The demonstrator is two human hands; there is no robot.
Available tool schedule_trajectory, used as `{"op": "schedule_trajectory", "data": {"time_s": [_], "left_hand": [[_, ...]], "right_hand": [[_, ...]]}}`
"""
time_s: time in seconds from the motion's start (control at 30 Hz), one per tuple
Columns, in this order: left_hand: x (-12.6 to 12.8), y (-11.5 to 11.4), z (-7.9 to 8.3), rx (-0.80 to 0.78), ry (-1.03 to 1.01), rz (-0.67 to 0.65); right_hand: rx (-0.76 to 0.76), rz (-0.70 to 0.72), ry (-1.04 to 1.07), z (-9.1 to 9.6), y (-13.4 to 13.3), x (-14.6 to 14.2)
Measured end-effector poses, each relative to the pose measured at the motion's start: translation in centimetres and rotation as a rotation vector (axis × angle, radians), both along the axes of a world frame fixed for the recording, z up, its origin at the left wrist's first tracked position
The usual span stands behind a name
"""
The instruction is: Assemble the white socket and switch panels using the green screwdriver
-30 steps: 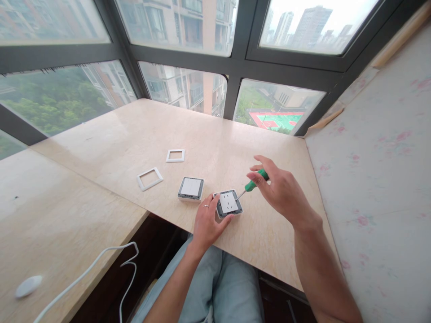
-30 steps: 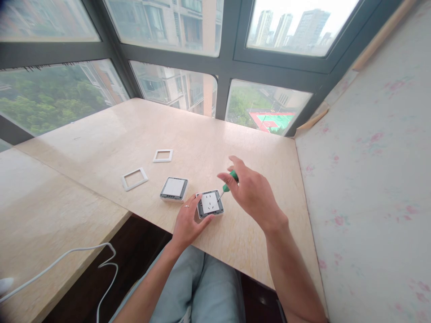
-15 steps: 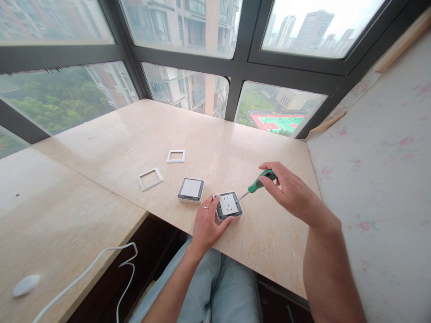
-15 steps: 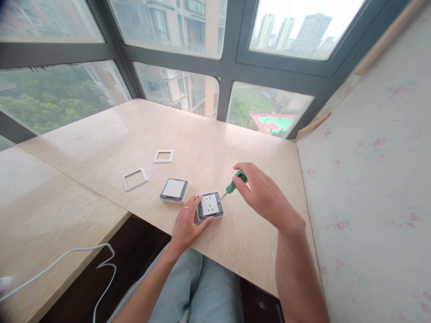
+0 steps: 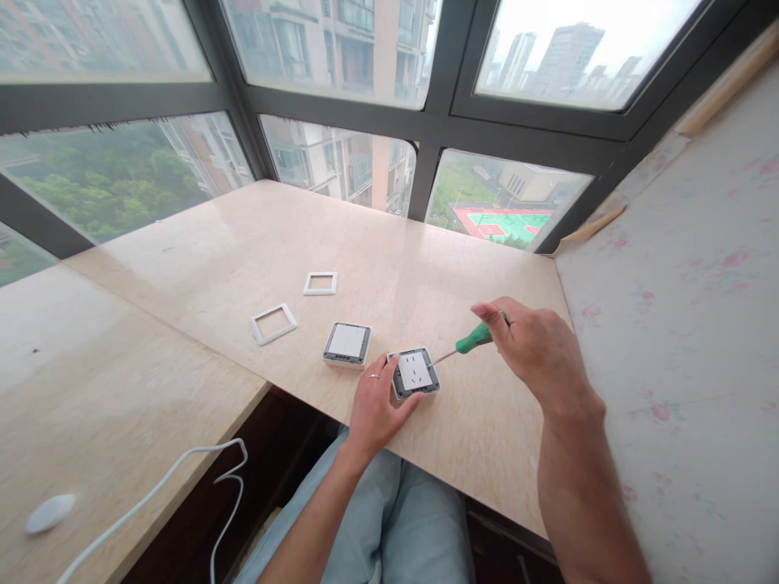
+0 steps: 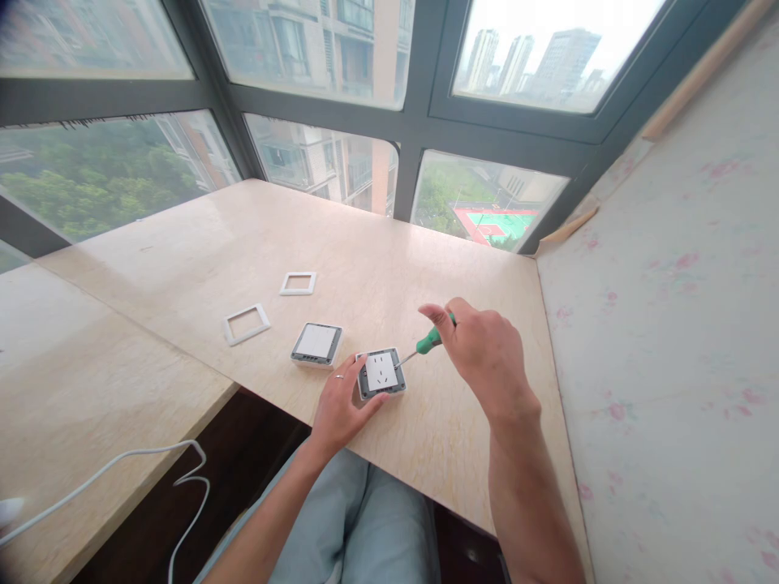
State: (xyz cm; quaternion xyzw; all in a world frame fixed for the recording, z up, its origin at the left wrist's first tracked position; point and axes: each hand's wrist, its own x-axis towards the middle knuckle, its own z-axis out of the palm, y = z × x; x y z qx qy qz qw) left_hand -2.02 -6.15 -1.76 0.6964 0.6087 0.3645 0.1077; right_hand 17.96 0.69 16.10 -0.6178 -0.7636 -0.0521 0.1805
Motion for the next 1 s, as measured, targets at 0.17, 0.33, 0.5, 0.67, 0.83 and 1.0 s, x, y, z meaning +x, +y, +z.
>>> {"op": "schedule_trajectory", "data": {"time_s": [0.17,0.33,0.5,0.67,0.83,1.0], "left_hand": [[0.0,0.0,-0.1,-0.007,-0.004,0.002],[-0.1,0.0,-0.1,-0.009,-0.007,-0.006],[-0.1,0.0,0.0,-0.004,-0.012,-0.011],[0.0,0.0,0.0,-0.005,-0.007,-0.011],[0.0,-0.1,0.0,-0.014,-0.008,0.004],[0.0,0.0,0.1,-0.005,-0.008,0.004]], "right_hand": [[-0.03,0.154,0.049,0.1,-0.1,1.0],[-0.106,0.526,0.286,0.0,-0.4,1.5],[-0.186,0.626,0.336,0.2,-1.1,0.8],[-0.01,0.19,0.181,-0.2,-0.9,-1.0],[-0.034,-0.109,-0.053,0.2,-0.8,-0.7],[-0.11,0.202,0.181,0.2,-0.8,0.6]]}}
